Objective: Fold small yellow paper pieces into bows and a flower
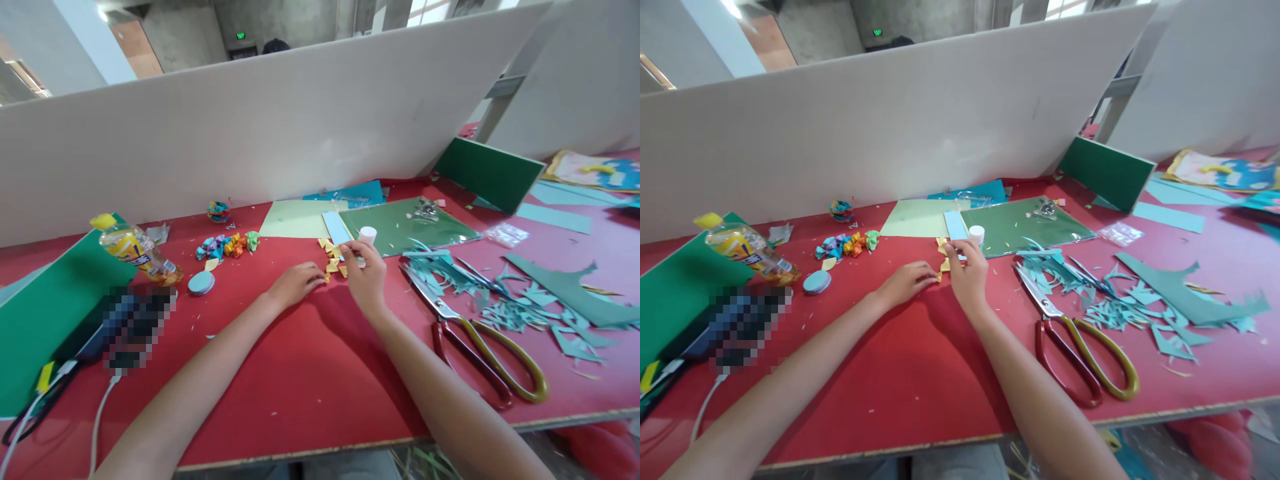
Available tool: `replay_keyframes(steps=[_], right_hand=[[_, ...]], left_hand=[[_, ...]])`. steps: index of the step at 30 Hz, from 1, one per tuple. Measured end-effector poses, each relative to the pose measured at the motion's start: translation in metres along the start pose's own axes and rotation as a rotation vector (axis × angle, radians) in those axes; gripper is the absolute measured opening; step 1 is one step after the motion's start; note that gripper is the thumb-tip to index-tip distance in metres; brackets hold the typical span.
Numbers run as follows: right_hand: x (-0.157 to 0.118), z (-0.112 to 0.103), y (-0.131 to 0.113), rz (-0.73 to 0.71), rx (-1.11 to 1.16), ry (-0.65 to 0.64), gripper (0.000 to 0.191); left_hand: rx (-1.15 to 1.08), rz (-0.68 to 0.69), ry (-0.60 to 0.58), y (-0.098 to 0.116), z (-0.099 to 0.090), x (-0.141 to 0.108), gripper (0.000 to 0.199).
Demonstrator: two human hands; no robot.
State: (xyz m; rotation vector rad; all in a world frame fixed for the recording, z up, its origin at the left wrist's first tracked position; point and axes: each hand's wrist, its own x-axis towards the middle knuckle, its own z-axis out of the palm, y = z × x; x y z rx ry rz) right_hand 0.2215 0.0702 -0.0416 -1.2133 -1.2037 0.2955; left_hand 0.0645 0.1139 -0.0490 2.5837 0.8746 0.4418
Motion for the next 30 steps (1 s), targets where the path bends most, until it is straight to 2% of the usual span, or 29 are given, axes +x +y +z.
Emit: replay_keyframes(steps=[4, 11, 16, 18, 23, 30], right_hand=[[-0.001, 0.004, 0.003, 0.127, 0.054, -0.172, 0.018], [-0.018, 0.015, 0.001, 0.292, 0.183, -0.746, 0.026], [-0.032, 0.015, -0.013, 0.368, 0.364, -1.085, 0.024], [-0.035, 0.014, -0.017, 0.409, 0.426, -1.127, 0.023], [-0.038, 0.014, -0.021, 0.477, 0.496, -1.056, 0.017], [-0.040, 0.010, -0.025, 0.462, 0.571, -1.034, 0.013]], left_hand=[[-0.090, -0.123, 0.147, 0.005, -0.003, -0.018, 0.018], [-0.328, -0.314, 0.466, 0.016, -0.003, -0.073, 0.007], [-0.463, -0.358, 0.537, 0.026, 0.001, -0.101, 0.009], [-0.501, -0.355, 0.551, 0.028, 0.002, -0.105, 0.012], [-0.575, -0.295, 0.587, 0.025, 0.004, -0.108, 0.022], [-0.620, -0.270, 0.730, 0.026, 0.006, -0.110, 0.019]])
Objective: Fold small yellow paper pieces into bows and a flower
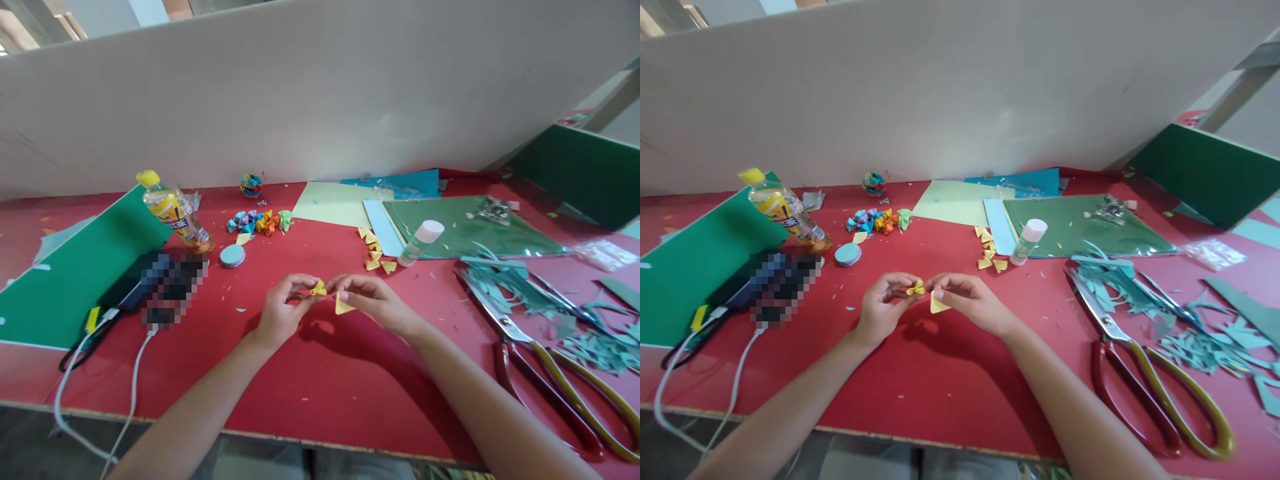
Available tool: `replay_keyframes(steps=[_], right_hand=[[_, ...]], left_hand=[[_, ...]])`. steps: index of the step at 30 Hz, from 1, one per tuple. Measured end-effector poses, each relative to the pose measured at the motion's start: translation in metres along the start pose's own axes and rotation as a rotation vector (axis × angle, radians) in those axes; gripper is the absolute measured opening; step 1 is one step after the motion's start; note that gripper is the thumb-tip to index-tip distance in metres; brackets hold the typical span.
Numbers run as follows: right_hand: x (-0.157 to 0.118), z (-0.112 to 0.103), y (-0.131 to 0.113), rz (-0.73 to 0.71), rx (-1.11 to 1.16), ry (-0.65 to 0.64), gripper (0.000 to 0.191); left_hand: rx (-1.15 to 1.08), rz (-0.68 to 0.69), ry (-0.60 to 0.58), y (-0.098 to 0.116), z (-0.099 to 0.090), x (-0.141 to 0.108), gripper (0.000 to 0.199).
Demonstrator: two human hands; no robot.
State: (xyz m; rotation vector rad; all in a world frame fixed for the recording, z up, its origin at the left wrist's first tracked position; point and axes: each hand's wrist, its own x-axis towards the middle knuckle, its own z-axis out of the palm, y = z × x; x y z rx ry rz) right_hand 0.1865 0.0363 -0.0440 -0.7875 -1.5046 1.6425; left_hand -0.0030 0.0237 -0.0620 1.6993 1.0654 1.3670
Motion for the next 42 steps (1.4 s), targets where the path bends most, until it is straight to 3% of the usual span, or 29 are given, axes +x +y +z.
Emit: replay_keyframes(steps=[6, 13, 17, 21, 26, 28, 33, 42], right_hand=[[-0.003, 0.005, -0.002, -0.047, 0.050, -0.018, 0.008], [-0.004, 0.003, -0.005, -0.061, 0.036, 0.017, 0.009], [-0.006, 0.002, -0.008, -0.066, 0.012, 0.037, 0.010], [-0.006, 0.003, -0.011, -0.072, 0.027, 0.041, 0.009], [-0.005, 0.006, -0.011, -0.070, 0.039, 0.036, 0.010], [-0.006, 0.006, -0.012, -0.077, 0.053, 0.067, 0.011], [-0.007, 0.006, -0.012, -0.090, 0.110, 0.129, 0.011], [-0.006, 0.006, -0.011, -0.097, 0.117, 0.162, 0.011]], left_hand=[[0.028, 0.135, -0.067, 0.004, -0.003, -0.001, 0.010], [0.046, 0.177, -0.095, 0.008, -0.003, 0.000, 0.017], [-0.070, 0.030, -0.110, 0.014, -0.003, 0.000, 0.019], [-0.227, -0.193, -0.026, 0.017, -0.001, 0.003, 0.007], [-0.462, -0.354, 0.004, 0.018, 0.001, 0.007, 0.023], [-0.494, -0.387, -0.016, 0.018, 0.000, 0.007, 0.029], [-0.503, -0.389, -0.039, 0.018, -0.001, 0.008, 0.019], [-0.582, -0.468, 0.012, 0.017, -0.001, 0.010, 0.021]])
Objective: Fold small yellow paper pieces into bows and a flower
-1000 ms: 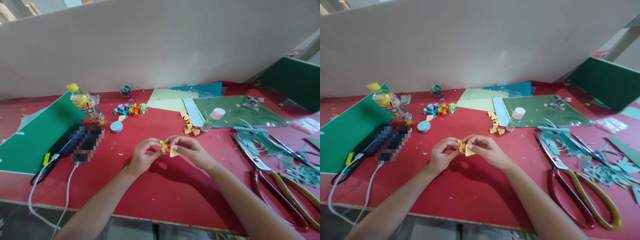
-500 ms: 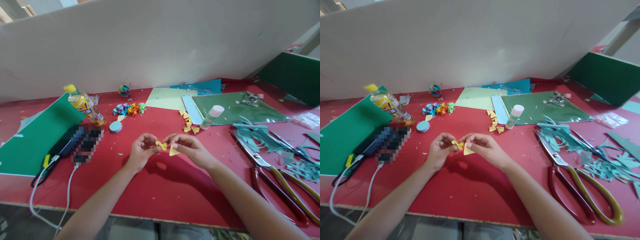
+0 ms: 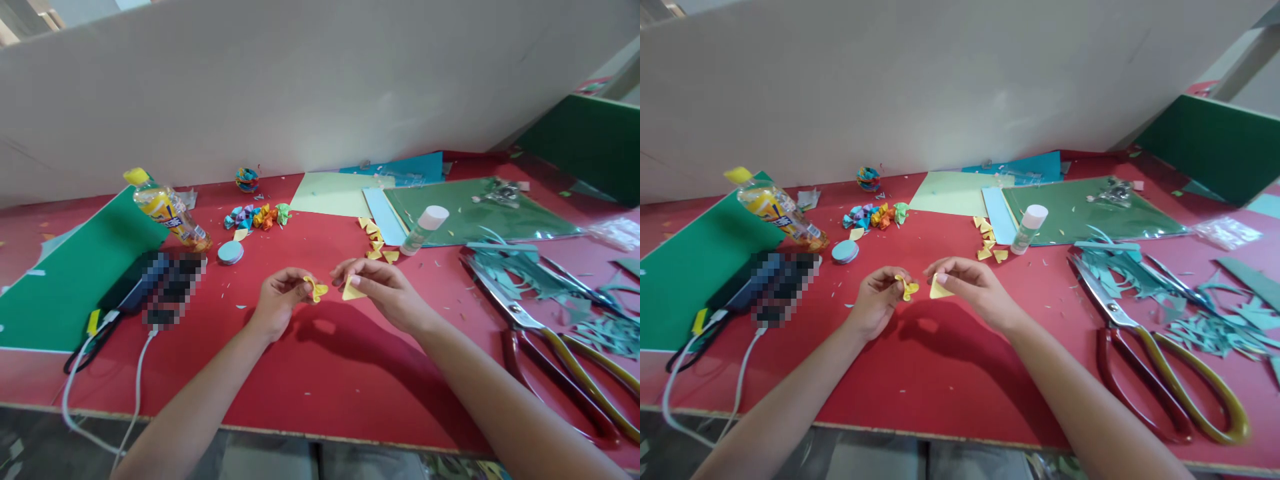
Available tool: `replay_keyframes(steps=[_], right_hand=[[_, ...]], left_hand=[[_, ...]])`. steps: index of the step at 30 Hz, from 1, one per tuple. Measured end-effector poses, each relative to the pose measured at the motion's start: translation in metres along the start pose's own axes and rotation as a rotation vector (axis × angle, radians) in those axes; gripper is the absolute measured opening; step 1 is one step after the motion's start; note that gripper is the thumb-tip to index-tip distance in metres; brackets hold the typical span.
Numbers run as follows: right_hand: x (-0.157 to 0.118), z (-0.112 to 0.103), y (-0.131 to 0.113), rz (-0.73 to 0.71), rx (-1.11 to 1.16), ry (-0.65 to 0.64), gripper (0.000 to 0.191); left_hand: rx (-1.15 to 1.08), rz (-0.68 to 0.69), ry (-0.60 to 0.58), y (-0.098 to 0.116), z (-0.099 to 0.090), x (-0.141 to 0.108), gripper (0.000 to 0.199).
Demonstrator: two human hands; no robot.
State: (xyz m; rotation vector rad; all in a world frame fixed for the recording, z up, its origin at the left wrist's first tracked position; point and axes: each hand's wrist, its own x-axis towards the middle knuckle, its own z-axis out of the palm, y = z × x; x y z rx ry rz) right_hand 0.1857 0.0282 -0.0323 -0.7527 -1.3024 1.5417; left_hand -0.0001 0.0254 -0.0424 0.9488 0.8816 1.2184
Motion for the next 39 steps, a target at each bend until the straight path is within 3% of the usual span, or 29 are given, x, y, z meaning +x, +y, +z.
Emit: replay_keyframes(steps=[6, 11, 18, 21, 26, 29, 33, 39], right_hand=[[0.004, 0.001, 0.002, 0.040, -0.163, 0.133, 0.017], [0.006, 0.001, 0.006, 0.021, -0.331, 0.248, 0.021], [0.000, 0.016, 0.001, 0.014, -0.346, 0.144, 0.020], [0.000, 0.023, 0.006, 0.033, -0.402, 0.125, 0.019], [0.005, 0.023, 0.020, 0.084, -0.482, 0.236, 0.024], [0.008, 0.023, 0.026, 0.083, -0.485, 0.302, 0.027], [0.008, 0.026, 0.028, 0.050, -0.502, 0.345, 0.027], [0.006, 0.027, 0.026, 0.014, -0.546, 0.372, 0.021]], left_hand=[[0.033, -0.023, 0.036, -0.002, -0.001, 0.000, 0.021], [0.314, 0.038, 0.095, -0.004, 0.001, -0.002, 0.020], [0.661, 0.305, 0.131, -0.009, 0.001, -0.003, 0.014], [0.625, 0.294, 0.116, -0.011, 0.004, -0.004, 0.016], [0.400, 0.071, 0.135, -0.018, 0.009, -0.004, 0.020], [0.338, 0.005, 0.195, -0.022, 0.009, -0.002, 0.022], [0.312, 0.009, 0.223, -0.022, 0.009, -0.001, 0.025], [0.310, 0.047, 0.156, -0.017, 0.012, -0.005, 0.022]])
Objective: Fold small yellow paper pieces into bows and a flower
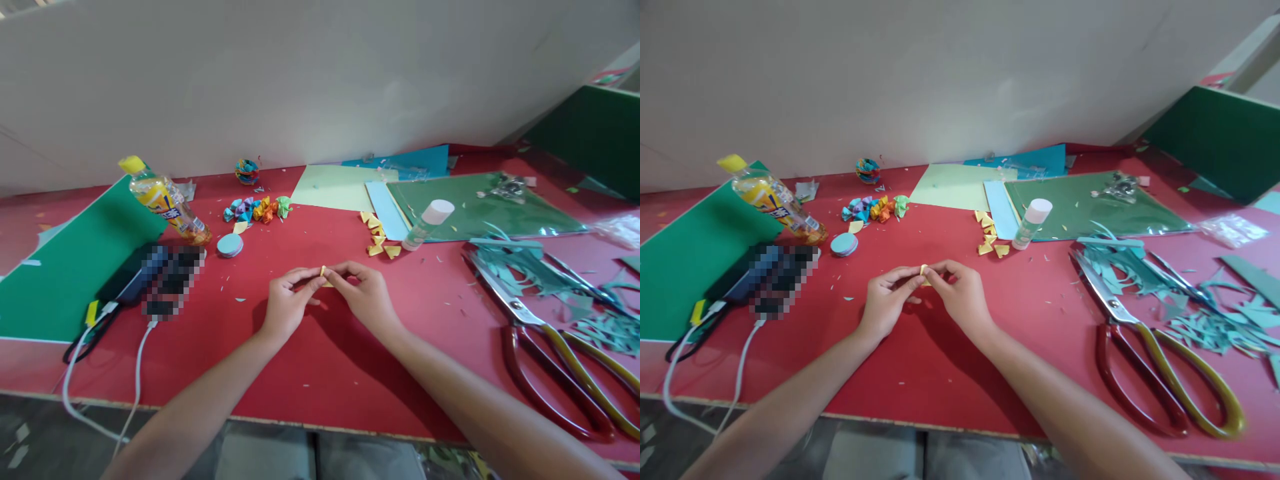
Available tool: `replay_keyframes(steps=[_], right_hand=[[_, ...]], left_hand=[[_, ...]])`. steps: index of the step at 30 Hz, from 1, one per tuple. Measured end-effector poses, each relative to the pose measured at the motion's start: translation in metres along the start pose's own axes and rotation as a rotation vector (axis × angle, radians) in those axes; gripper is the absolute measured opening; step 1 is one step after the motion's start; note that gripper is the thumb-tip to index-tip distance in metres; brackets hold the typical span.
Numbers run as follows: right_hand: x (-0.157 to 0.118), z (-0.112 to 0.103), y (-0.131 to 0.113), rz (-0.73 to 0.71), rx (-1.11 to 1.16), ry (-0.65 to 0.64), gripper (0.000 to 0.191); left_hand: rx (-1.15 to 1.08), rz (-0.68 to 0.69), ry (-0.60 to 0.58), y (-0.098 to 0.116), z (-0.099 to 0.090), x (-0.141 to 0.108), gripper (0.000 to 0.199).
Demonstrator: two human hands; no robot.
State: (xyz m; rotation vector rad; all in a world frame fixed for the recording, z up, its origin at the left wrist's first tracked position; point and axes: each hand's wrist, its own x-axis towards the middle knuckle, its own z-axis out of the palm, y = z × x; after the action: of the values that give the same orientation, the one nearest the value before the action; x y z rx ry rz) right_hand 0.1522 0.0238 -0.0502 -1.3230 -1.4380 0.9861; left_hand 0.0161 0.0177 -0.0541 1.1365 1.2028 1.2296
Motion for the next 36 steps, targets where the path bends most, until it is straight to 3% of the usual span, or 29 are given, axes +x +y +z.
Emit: replay_keyframes(steps=[20, 31, 36], right_hand=[[-0.003, -0.001, -0.007, -0.073, 0.004, 0.079, 0.013], [0.001, -0.001, 0.004, -0.258, -0.135, 0.112, 0.007], [0.003, -0.005, 0.003, -0.306, -0.132, 0.103, 0.014]], left_hand=[[0.105, 0.099, 0.053, 0.003, 0.000, -0.004, 0.017], [0.078, 0.122, 0.077, -0.002, -0.001, -0.004, 0.018], [0.083, 0.146, 0.067, 0.003, 0.000, -0.004, 0.017]])
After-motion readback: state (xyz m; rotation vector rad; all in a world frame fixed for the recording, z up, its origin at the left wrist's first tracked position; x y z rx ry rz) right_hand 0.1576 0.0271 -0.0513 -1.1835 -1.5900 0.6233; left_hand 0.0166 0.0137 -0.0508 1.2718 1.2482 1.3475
